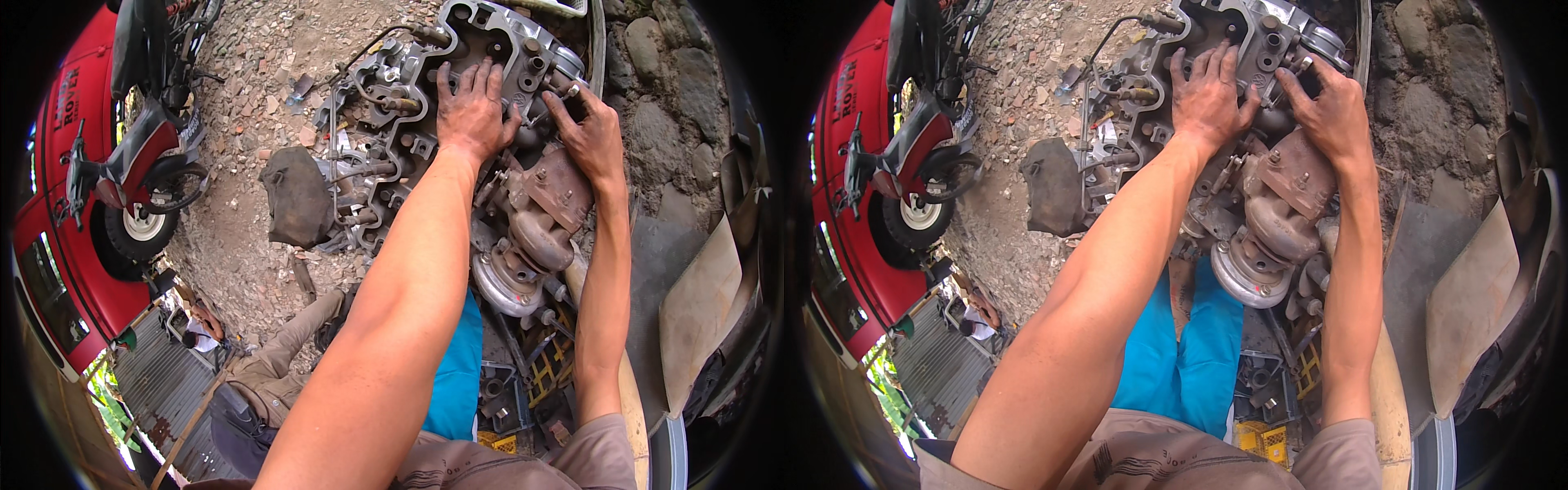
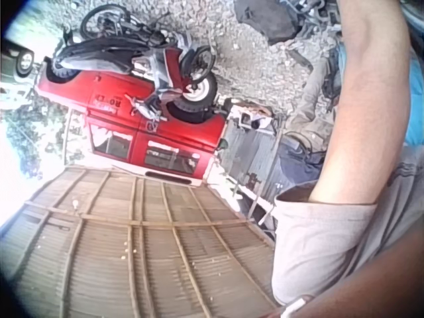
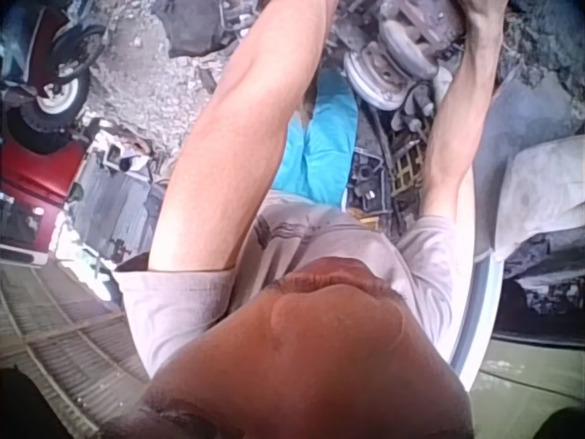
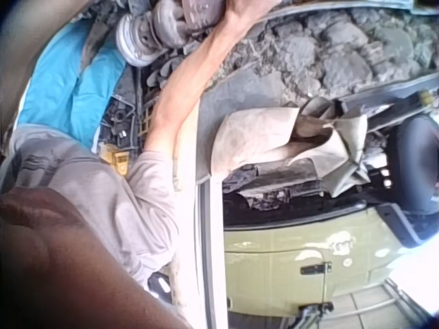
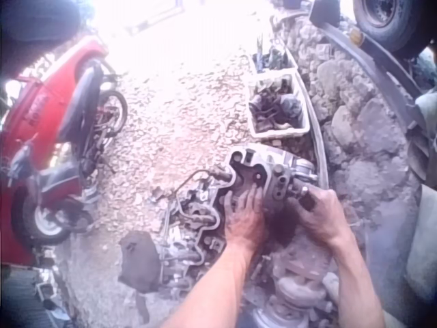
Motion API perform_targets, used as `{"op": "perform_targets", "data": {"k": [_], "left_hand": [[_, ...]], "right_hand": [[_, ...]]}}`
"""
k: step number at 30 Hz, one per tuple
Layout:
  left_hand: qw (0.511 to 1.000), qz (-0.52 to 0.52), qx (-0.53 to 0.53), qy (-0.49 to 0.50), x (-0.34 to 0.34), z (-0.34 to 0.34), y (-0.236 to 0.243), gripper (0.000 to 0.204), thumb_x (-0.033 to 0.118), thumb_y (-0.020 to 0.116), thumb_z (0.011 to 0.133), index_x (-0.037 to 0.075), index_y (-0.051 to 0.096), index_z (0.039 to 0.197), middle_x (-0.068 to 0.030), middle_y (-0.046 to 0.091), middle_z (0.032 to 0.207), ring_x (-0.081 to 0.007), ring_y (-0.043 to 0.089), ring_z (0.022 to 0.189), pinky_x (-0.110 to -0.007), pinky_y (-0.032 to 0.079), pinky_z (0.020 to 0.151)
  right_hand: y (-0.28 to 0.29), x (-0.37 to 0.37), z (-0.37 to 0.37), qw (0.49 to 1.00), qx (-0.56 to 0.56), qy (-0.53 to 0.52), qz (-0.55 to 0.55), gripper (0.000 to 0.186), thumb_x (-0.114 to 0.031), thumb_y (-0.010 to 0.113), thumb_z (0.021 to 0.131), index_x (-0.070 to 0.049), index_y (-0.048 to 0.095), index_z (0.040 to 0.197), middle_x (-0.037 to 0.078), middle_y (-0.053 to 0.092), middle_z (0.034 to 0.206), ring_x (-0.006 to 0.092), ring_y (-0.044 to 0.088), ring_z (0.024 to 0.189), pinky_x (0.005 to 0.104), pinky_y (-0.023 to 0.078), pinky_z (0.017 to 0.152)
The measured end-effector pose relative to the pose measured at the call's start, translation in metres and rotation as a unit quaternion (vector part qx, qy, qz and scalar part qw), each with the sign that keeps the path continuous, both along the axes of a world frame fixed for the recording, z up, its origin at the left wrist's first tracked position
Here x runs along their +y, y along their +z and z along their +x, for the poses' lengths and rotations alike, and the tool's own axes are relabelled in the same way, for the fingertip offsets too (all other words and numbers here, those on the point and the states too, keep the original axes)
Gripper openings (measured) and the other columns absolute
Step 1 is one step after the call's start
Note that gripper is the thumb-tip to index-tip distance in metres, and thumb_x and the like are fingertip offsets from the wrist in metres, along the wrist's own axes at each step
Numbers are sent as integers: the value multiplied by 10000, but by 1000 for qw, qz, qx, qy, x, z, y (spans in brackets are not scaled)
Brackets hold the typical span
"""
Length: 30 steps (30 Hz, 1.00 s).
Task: The person is working on a disassembled car engine placed on the ground. They use a wrench to loosen and remove bolts from the engine block and turbocharger assembly. The person removes a metal gasket and continues to manipulate various engine components with their hands and tools.
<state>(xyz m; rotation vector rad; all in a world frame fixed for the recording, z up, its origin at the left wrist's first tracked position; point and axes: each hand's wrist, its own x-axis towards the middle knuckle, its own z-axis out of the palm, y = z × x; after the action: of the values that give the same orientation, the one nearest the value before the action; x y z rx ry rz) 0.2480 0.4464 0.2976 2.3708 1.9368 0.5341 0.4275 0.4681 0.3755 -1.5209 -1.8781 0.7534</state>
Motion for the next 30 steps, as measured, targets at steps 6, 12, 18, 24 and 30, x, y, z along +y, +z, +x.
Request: {"op": "perform_targets", "data": {"k": [6,12,18,24,30], "left_hand": [[1000,1,-1,-1,0,0,1,641,424,568,854,24,481,1347,-127,538,1388,-251,493,1278,-564,134,1161],[1000,9,-3,0,0,0,-1,644,426,589,842,29,489,1339,-127,544,1380,-247,500,1267,-562,140,1159],[1000,13,-5,0,0,-1,-1,635,424,581,844,30,494,1335,-124,547,1377,-245,505,1261,-564,146,1157],[1000,22,-4,2,-1,-1,-1,629,418,576,849,27,492,1334,-122,561,1363,-245,515,1252,-567,154,1154],[1000,30,0,-2,0,1,-2,610,418,570,854,25,517,1318,-121,569,1357,-244,526,1248,-544,145,1156]], "right_hand": [[0,-1,4,994,31,101,-27,285,-172,764,839,22,675,1027,172,708,824,234,644,603,335,518,608],[5,-4,-1,984,17,175,7,260,-143,758,837,36,646,989,157,690,816,162,595,646,321,508,650],[6,-4,-1,993,13,69,-95,314,-218,739,866,8,675,1073,142,692,805,183,616,676,345,509,665],[11,-1,-6,986,-19,-33,-161,341,-336,683,910,-55,705,1102,126,678,693,252,658,613,381,501,624],[-8,2,0,991,-27,-40,-128,343,-338,636,935,-49,699,1110,238,695,872,380,690,858,423,514,762]]}}
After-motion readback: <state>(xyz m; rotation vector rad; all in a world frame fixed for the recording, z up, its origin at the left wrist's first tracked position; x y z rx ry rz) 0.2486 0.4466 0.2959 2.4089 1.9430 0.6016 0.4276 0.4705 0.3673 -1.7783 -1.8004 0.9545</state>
